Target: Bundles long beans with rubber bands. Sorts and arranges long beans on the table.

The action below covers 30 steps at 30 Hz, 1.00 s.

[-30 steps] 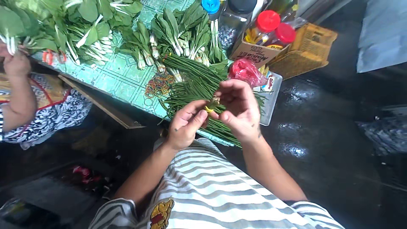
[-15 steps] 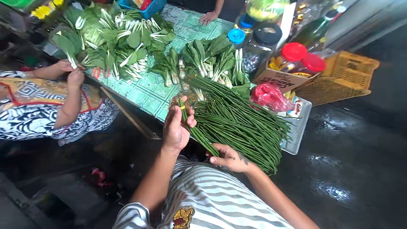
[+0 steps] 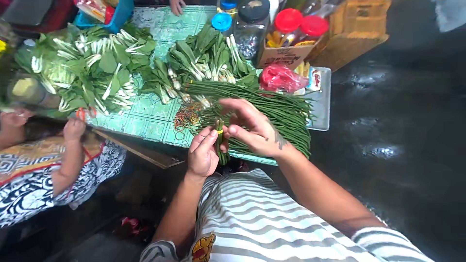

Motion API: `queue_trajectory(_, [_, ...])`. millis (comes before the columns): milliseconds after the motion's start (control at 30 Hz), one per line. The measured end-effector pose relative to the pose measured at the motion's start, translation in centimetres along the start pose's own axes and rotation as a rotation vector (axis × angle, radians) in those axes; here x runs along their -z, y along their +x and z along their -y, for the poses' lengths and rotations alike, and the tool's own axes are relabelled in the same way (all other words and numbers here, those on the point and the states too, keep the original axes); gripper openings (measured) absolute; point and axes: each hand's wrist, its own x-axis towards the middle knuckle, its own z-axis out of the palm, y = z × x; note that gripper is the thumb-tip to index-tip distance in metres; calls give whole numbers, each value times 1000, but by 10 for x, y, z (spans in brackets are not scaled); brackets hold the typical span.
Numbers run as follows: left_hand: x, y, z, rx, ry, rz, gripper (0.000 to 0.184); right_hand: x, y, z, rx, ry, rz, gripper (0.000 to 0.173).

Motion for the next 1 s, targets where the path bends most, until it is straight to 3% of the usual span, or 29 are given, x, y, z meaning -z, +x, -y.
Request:
queue_trajectory(100, [-15,-1,10,106,83,27,28,22,10,-1,113,-161,106,22])
queue_trajectory(300, [-29,2,10,171,143,103,36,44,-1,-2,121,-134,73,16])
queue_trajectory(400, [-41,6,13,120,181,20,29,49,-4,5,189,-196,49,13])
queue_trajectory(500, [-46,11,11,221,-4,65,24,60,-7,10,274,-210,36,13])
queue_trajectory(633, [-49,10,19,353,-291,265,24,77,-11,13,334,-76,62,15])
queue_trajectory(767, [-60,8,30,333,-363,380,26,88,-16,15,422,69,84,13])
queue_trajectory(833, [-69,7,34,258,-319,381,23,87,-25,17,351,157,66,31])
queue_trajectory(933, [-80,10,33,115,-191,351,29,74,-47,8,171,342,72,81])
queue_trajectory(1000, [-84,12,32,39,-153,300,30,62,-62,-6,93,505,81,88])
